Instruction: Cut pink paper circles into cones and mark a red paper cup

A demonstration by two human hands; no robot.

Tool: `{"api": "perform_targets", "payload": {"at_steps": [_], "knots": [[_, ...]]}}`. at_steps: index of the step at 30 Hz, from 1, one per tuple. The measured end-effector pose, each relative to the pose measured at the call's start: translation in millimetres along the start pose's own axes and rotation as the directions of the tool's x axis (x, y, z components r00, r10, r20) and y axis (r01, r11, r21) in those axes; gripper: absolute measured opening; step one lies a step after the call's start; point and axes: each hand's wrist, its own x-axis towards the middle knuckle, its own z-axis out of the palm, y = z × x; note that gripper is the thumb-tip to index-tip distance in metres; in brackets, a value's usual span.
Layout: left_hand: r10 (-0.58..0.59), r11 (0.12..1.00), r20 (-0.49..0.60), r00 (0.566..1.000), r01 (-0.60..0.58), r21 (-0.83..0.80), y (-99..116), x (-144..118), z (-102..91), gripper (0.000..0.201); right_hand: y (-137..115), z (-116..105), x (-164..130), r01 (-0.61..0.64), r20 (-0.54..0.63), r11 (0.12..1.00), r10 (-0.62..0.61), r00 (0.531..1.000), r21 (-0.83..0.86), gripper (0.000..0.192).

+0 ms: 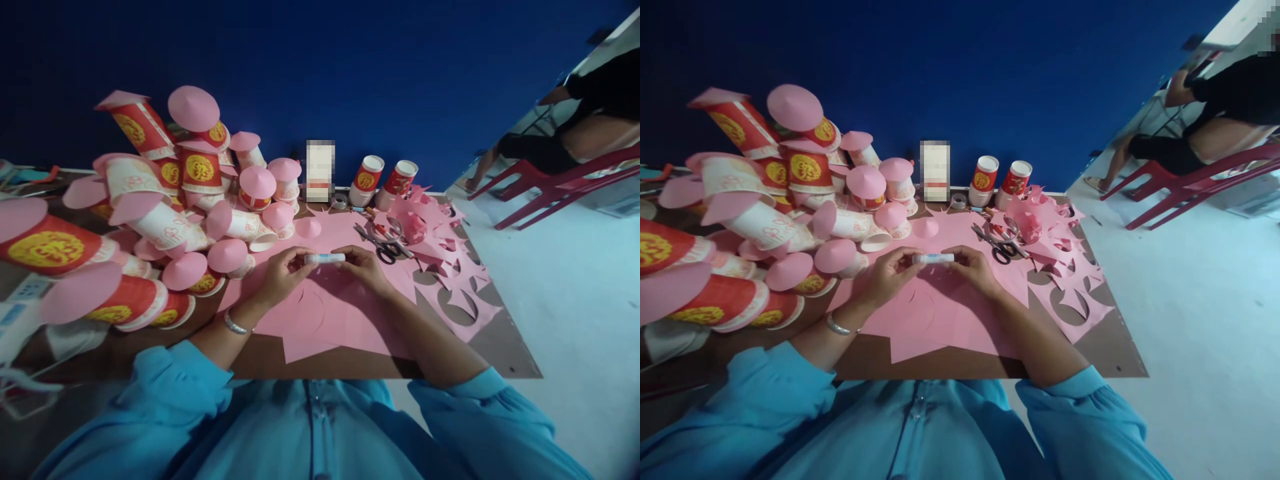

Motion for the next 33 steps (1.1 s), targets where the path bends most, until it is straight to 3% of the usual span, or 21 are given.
{"api": "perform_targets", "payload": {"at_steps": [8,13,22,33], "knots": [[-0.031,0.997,0.005,1.000,0.031,-0.069,1,-1,-1.4,0.024,-1,2,-4,-0.008,-0.042,1.000,0.008,0.999,0.002,0.044],[-0.057,0.994,0.024,0.998,0.059,-0.097,2,-1,-0.1,0.026,-4,1,-5,-0.002,0.000,1.000,0.002,1.000,-0.016,0.044],[-0.175,0.956,0.050,0.983,0.181,-0.230,7,0,-1.5,0.030,0,5,-8,0.054,-0.064,0.998,-0.053,0.997,0.013,0.046],[-0.136,0.948,0.047,0.990,0.144,-0.285,5,-1,0.7,0.029,-10,6,-9,0.023,-0.041,0.997,-0.026,0.999,-0.080,0.049]]}}
